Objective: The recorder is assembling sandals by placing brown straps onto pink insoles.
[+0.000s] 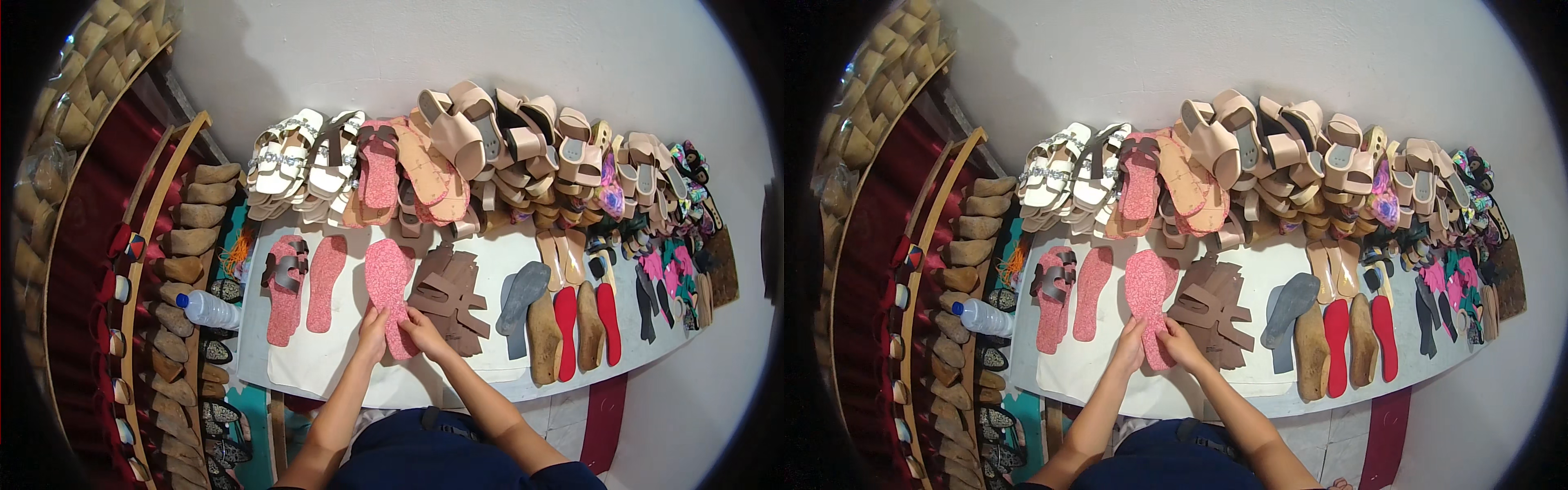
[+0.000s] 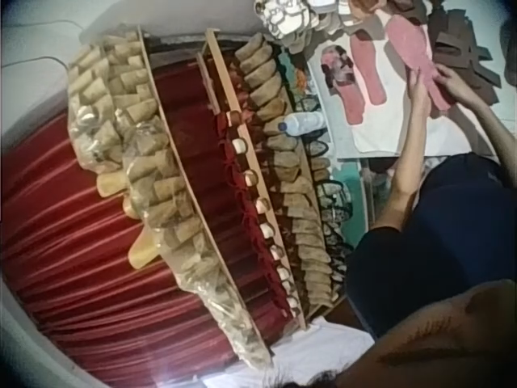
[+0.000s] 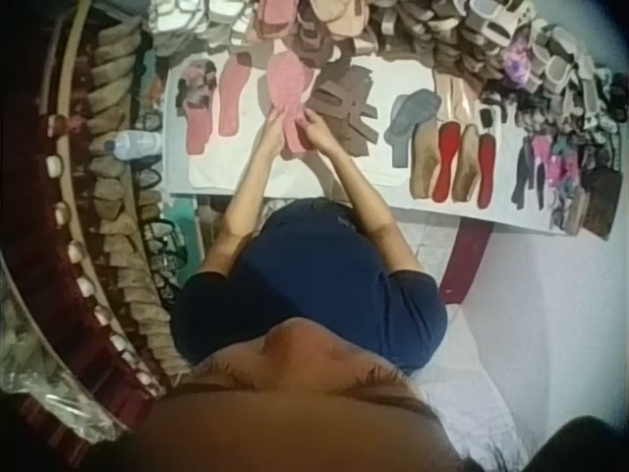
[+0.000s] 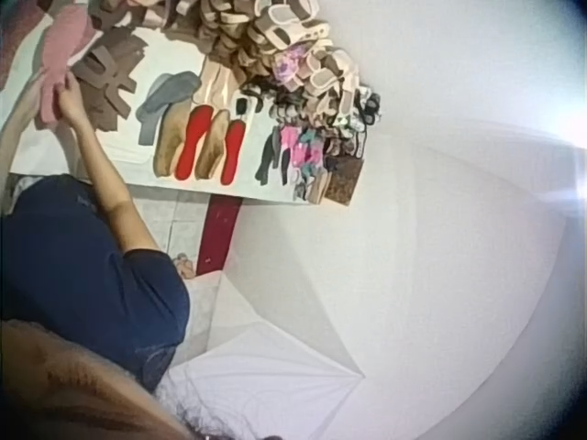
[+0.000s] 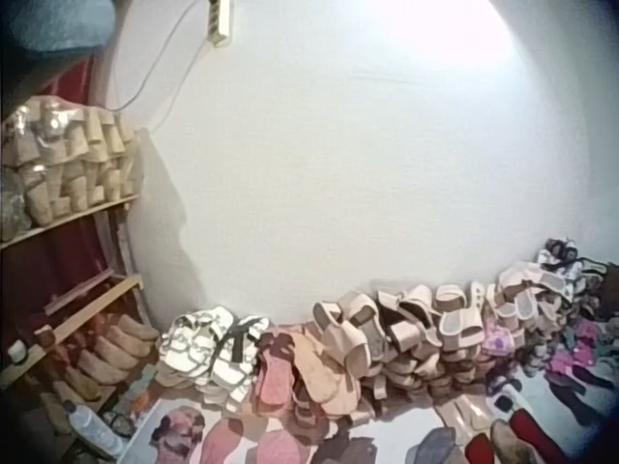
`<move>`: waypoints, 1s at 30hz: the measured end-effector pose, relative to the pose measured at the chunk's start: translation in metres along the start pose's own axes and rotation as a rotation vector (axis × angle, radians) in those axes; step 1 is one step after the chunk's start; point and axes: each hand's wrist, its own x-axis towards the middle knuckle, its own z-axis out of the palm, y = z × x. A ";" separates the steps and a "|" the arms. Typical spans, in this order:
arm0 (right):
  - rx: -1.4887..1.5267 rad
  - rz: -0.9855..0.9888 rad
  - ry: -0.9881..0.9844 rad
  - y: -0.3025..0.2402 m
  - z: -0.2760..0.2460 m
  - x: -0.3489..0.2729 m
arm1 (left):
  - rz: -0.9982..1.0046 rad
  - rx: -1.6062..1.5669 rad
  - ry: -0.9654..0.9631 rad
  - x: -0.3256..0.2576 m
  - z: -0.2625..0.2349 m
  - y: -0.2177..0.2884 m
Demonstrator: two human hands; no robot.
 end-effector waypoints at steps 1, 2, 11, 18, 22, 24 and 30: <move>0.002 0.002 0.000 -0.004 -0.002 -0.004 | -0.066 -0.079 -0.057 -0.001 0.002 0.002; -0.223 -0.015 0.015 -0.009 -0.006 -0.008 | -0.133 -0.158 -0.114 -0.002 0.004 0.002; -1.040 -0.415 0.301 -0.041 -0.036 -0.037 | -0.148 -0.230 -0.224 -0.011 0.047 -0.001; -0.946 -0.553 0.468 -0.031 -0.056 -0.033 | -0.053 -0.259 -0.174 -0.013 0.060 0.004; -1.236 -0.556 0.304 -0.051 -0.065 -0.032 | -0.050 -0.229 -0.043 -0.010 0.040 0.014; -1.294 -0.523 0.240 -0.049 -0.065 -0.030 | -0.073 -0.156 -0.045 -0.010 0.034 0.014; -1.275 -0.591 0.265 -0.045 -0.083 -0.014 | -0.093 -0.172 -0.010 -0.011 0.043 0.017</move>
